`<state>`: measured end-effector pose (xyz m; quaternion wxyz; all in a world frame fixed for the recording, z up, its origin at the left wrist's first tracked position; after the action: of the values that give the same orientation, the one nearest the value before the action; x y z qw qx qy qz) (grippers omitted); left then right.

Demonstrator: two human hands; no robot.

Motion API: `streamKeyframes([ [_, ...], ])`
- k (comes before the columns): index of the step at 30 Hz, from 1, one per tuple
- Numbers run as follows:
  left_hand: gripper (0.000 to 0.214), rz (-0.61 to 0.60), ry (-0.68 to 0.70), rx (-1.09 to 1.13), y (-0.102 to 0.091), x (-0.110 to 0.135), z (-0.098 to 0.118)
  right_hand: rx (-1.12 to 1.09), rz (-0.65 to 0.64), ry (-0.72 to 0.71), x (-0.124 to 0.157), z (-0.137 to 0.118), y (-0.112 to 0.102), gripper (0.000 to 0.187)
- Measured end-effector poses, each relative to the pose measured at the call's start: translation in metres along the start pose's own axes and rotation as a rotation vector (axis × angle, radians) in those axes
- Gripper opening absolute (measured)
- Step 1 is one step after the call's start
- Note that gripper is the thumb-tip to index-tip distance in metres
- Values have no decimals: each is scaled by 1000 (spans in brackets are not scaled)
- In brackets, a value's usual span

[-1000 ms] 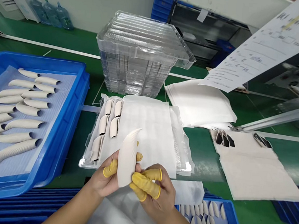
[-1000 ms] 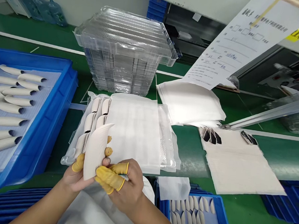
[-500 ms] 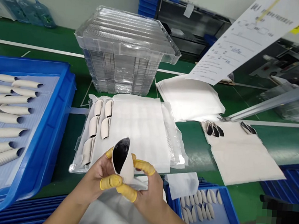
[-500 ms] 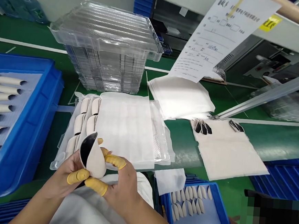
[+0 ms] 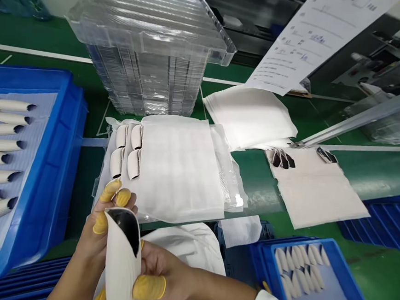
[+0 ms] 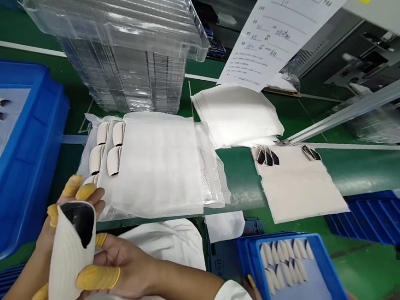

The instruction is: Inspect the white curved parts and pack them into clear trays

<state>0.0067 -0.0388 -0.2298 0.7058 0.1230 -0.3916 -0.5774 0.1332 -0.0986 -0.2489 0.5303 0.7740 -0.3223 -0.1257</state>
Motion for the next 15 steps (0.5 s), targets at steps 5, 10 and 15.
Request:
streamKeyframes([
  [5, 49, 124, -91, -147, 8, 2, -5, -188, -16, 76, -6, 15, 4, 60],
  [10, 58, 293, -134, -296, -4, 1, -6, -121, 54, 99, -5, -3, 6, 66],
  [15, 42, 466, 81, -701, -35, -26, 54, 891, 174, -221, 3, -66, 36, 50],
])
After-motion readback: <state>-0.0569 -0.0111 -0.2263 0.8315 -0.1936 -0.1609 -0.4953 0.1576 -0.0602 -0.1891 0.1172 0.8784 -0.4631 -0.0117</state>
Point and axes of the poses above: each hand's wrist, its own x-axis away from the middle knuckle, its own y-axis out of the palm, z = x × y, the point moved 2 cm from there along -x, towards the middle knuckle, and after that the axes turned 8 degrees about -y, right-handed, at the moved point
